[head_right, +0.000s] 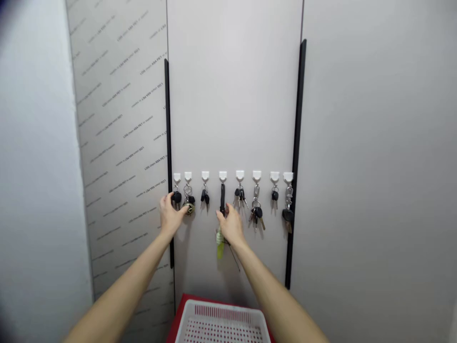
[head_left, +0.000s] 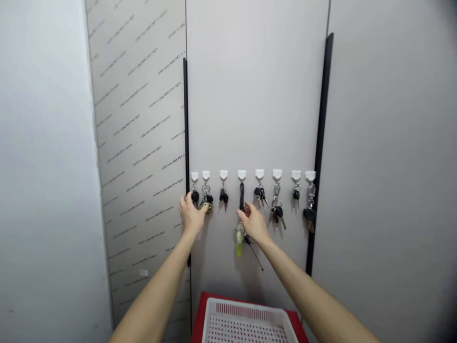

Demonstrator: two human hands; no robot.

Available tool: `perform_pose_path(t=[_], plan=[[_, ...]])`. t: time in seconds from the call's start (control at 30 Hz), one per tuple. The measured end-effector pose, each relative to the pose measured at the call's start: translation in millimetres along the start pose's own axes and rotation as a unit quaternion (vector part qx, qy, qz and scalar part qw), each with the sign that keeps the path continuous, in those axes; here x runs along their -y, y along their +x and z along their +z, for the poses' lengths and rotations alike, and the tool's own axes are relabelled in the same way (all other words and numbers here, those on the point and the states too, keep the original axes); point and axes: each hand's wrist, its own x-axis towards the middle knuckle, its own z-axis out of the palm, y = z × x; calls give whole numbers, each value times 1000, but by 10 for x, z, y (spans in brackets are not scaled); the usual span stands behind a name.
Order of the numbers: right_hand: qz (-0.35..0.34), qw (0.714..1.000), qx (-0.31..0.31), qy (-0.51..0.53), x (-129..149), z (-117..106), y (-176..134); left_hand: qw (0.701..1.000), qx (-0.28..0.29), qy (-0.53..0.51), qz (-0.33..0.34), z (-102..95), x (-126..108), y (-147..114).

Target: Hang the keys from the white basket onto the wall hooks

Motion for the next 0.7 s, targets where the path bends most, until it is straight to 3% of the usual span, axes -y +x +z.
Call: perform_pose_path(t=[0.13,0.23,0.4,0.47,0.53,0.7], plan=[[-7,998,7,-58,45,142,120,993,26,112,26,147,-54,52],[-36,999,-17,-38,148,86,207,990,62,126,30,157,-48,140],[-100,990,-102,12,520,-220,524,993,54,94,55,-75,-47,534],[-106,988,-110,29,660,-328,655,991,47,103,75,-194,-113,698],[-94,993,-59,46,740,-403,708,984,54,133,104,-301,-208,819],[-58,977,204,12,508,-419,366,949,94,228,196,-440,-390,938]])
